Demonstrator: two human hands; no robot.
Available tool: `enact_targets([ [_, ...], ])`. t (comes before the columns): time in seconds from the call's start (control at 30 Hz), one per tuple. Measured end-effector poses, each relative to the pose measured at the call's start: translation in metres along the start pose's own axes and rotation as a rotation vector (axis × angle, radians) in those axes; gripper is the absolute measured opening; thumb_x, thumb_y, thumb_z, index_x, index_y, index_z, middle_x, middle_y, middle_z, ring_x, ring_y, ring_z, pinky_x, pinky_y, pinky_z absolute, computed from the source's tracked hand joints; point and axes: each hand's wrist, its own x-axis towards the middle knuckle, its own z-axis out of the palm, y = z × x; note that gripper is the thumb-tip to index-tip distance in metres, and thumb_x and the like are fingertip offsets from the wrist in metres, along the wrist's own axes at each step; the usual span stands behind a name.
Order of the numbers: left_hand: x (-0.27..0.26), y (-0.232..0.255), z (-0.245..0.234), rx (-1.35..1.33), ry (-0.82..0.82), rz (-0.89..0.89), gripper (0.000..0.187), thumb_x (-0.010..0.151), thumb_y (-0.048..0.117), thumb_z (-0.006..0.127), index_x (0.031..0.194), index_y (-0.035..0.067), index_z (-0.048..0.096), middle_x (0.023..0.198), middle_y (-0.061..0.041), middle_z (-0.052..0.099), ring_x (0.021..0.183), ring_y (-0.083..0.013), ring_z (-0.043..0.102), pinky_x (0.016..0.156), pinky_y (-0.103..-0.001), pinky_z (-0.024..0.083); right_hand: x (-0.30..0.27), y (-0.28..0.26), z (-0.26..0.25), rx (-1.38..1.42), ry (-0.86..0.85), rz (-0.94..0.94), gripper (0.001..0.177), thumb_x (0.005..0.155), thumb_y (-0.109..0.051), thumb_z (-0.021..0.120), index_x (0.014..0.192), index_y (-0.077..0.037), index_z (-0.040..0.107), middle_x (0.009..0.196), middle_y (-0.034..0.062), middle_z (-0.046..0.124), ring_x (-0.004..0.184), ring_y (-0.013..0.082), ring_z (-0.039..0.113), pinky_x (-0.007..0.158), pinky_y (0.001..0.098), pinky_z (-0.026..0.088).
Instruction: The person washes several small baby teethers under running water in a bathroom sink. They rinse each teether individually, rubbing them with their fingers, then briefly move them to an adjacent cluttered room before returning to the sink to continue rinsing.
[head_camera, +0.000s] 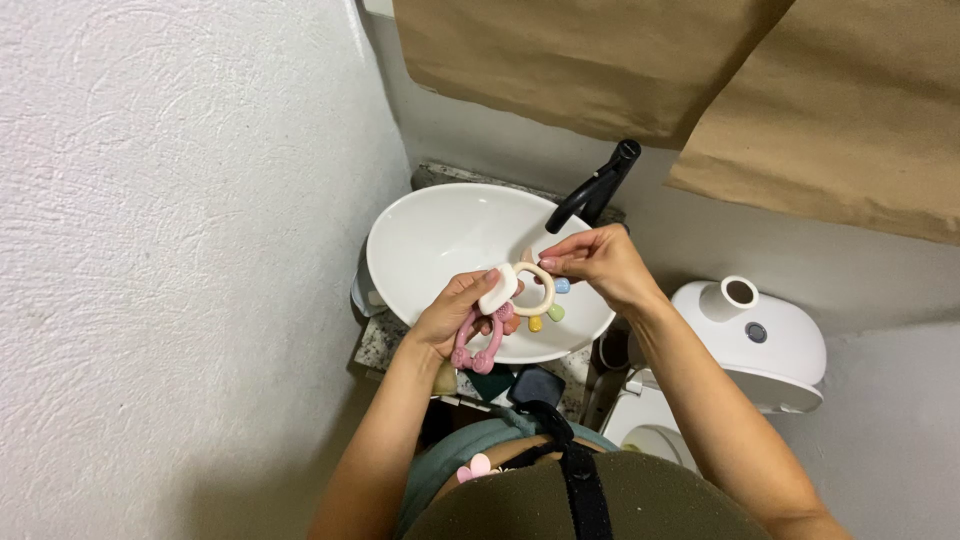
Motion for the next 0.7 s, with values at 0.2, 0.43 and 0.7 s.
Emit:
enact_targets([
  [0.2,-0.005,0.009,0.002,0.054,-0.050,-0.047,0.044,0.106,0.037,0.058,0.108,-0.006,0.070,0.070,-0.007,0.071,0.060,-0.0147,0.070,0.045,-0.019,0.047,-0.003,-0.014,0.005,-0.137,-0.031,-0.102,0.019,0.085,-0.002,0.077,0.104,0.000,0.078,0.089,0.0102,0.079,0.080,0.0130,0.075,0.076,0.0256,0.062],
  [0.43,-0.003,0.009,0.012,0.075,-0.048,-0.071,0.043,0.105,0.037,0.061,0.106,-0.005,0.070,0.067,-0.007,0.068,0.056,-0.0131,0.067,0.041,-0.018,0.043,-0.001,-0.014,0.019,-0.160,-0.131,-0.150,0.010,0.087,-0.007,0.079,0.094,0.001,0.080,0.079,0.0071,0.076,0.070,0.0089,0.068,0.062,0.0238,0.056],
  [0.7,0.001,0.002,0.023,0.100,0.029,-0.114,0.034,0.102,0.034,0.065,0.103,0.000,0.071,0.069,-0.007,0.069,0.048,-0.0052,0.058,0.041,-0.017,0.041,-0.016,-0.029,0.032,-0.204,0.167,-0.115,0.010,0.088,-0.010,0.078,0.090,0.000,0.080,0.072,0.0083,0.075,0.062,0.0097,0.069,0.050,0.0259,0.054],
])
